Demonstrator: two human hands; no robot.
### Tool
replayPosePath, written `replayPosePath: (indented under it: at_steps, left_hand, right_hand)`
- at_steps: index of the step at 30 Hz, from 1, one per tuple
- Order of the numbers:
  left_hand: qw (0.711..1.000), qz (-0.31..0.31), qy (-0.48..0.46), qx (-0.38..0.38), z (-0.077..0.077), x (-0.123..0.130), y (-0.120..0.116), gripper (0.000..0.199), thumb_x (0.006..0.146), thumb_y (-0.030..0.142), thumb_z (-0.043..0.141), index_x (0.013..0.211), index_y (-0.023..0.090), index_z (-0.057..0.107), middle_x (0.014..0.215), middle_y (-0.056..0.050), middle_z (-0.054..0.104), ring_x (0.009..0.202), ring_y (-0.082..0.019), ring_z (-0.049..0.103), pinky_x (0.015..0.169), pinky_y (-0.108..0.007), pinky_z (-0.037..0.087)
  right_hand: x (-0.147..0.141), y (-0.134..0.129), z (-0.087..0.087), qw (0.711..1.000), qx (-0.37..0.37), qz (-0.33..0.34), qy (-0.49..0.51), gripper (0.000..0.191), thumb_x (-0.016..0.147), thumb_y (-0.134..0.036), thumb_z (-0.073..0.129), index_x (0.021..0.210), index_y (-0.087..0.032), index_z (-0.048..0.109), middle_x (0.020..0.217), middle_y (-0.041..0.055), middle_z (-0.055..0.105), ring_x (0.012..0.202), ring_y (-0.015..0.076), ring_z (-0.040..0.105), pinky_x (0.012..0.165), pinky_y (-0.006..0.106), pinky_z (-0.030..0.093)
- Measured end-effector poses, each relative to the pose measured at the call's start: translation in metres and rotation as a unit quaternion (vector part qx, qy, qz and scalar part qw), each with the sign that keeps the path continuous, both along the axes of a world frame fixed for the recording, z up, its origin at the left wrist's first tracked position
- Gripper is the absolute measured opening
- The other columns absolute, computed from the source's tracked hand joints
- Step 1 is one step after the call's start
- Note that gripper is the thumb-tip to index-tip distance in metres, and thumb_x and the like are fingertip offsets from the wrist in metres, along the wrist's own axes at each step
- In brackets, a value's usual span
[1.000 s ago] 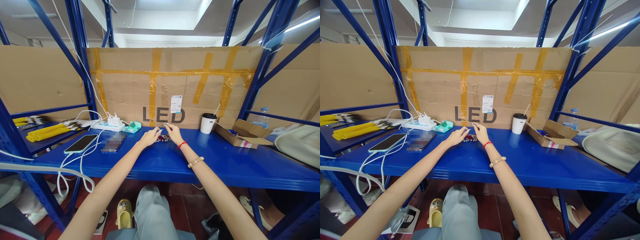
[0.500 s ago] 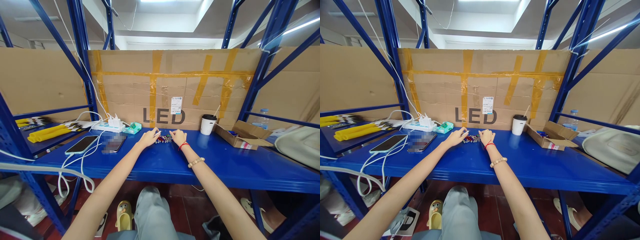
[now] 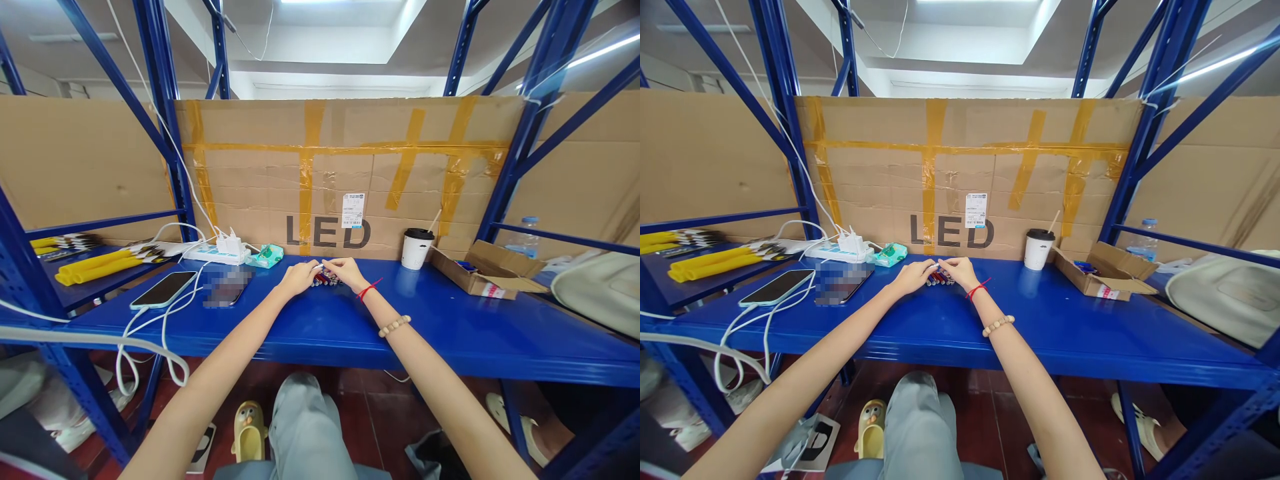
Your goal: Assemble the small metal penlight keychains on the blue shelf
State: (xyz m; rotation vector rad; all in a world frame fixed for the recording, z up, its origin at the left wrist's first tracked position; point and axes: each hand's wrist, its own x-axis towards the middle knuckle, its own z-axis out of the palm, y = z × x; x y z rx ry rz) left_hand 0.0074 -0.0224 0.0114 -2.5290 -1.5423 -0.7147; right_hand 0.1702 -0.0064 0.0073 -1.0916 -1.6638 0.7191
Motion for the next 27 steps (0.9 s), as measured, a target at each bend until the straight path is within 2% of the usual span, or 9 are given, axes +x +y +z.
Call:
replayPosePath:
  at_steps: [3,7,9,11,15,17,27]
  left_hand:
    - [1.000,-0.003,-0.022,-0.018,-0.001,0.001,0.001,0.035,0.093,0.041,0.025,0.103,0.026,0.054,0.099,-0.003,0.066,0.097,-0.023,0.059,0.076,-0.031,0.044]
    - [0.997,-0.008,-0.064,-0.051,-0.002,0.002,0.002,0.037,0.093,0.042,0.024,0.103,0.027,0.056,0.101,-0.001,0.065,0.097,-0.021,0.058,0.078,-0.030,0.044]
    - [0.996,-0.011,-0.072,-0.050,-0.002,0.002,0.003,0.037,0.093,0.042,0.024,0.103,0.027,0.057,0.101,-0.001,0.064,0.097,-0.021,0.058,0.079,-0.030,0.043]
    - [0.997,-0.006,-0.069,-0.038,-0.003,0.002,0.005,0.036,0.093,0.042,0.026,0.103,0.026,0.057,0.100,-0.001,0.064,0.097,-0.021,0.057,0.080,-0.031,0.043]
    - [0.998,0.019,-0.059,-0.018,-0.004,-0.002,0.006,0.033,0.093,0.040,0.030,0.107,0.025,0.056,0.099,-0.003,0.063,0.101,-0.021,0.052,0.083,-0.031,0.043]
    - [0.998,0.024,-0.063,-0.014,-0.002,-0.003,0.005,0.031,0.092,0.038,0.032,0.106,0.025,0.056,0.100,-0.003,0.062,0.103,-0.020,0.050,0.083,-0.031,0.043]
    - [0.998,0.008,-0.056,0.028,-0.001,-0.005,0.007,0.025,0.090,0.033,0.039,0.098,0.020,0.059,0.098,-0.004,0.063,0.093,-0.022,0.048,0.081,-0.032,0.041]
  right_hand:
    - [-0.001,-0.002,0.001,1.000,-0.004,-0.002,0.000,0.028,0.072,-0.037,0.062,0.077,-0.011,0.071,0.069,0.0063,0.068,0.066,0.0159,0.061,0.055,0.021,0.045]
    - [-0.001,-0.001,0.002,1.000,0.013,-0.010,-0.002,0.022,0.075,-0.029,0.061,0.085,-0.011,0.071,0.082,0.0066,0.070,0.076,0.0167,0.063,0.061,0.021,0.047]
    - [0.000,0.000,0.003,1.000,0.005,-0.010,-0.022,0.023,0.079,-0.028,0.057,0.091,-0.012,0.070,0.087,0.0063,0.070,0.077,0.0162,0.064,0.061,0.021,0.048]
    - [0.003,-0.001,0.003,0.997,0.006,-0.039,-0.073,0.024,0.082,-0.030,0.055,0.093,-0.016,0.070,0.090,0.0045,0.069,0.077,0.0160,0.064,0.063,0.022,0.048]
    - [0.011,-0.006,0.007,0.957,0.052,-0.153,-0.242,0.018,0.080,-0.037,0.058,0.083,-0.026,0.072,0.090,-0.0013,0.069,0.086,0.0181,0.062,0.071,0.026,0.046]
    - [0.014,-0.010,0.009,0.936,0.051,-0.180,-0.297,0.016,0.080,-0.038,0.059,0.082,-0.028,0.072,0.091,-0.0024,0.069,0.089,0.0184,0.062,0.072,0.026,0.045]
    - [0.020,-0.018,0.019,0.908,-0.023,-0.209,-0.361,0.016,0.072,-0.039,0.067,0.077,-0.025,0.073,0.079,0.0028,0.070,0.082,0.0170,0.063,0.065,0.022,0.043]
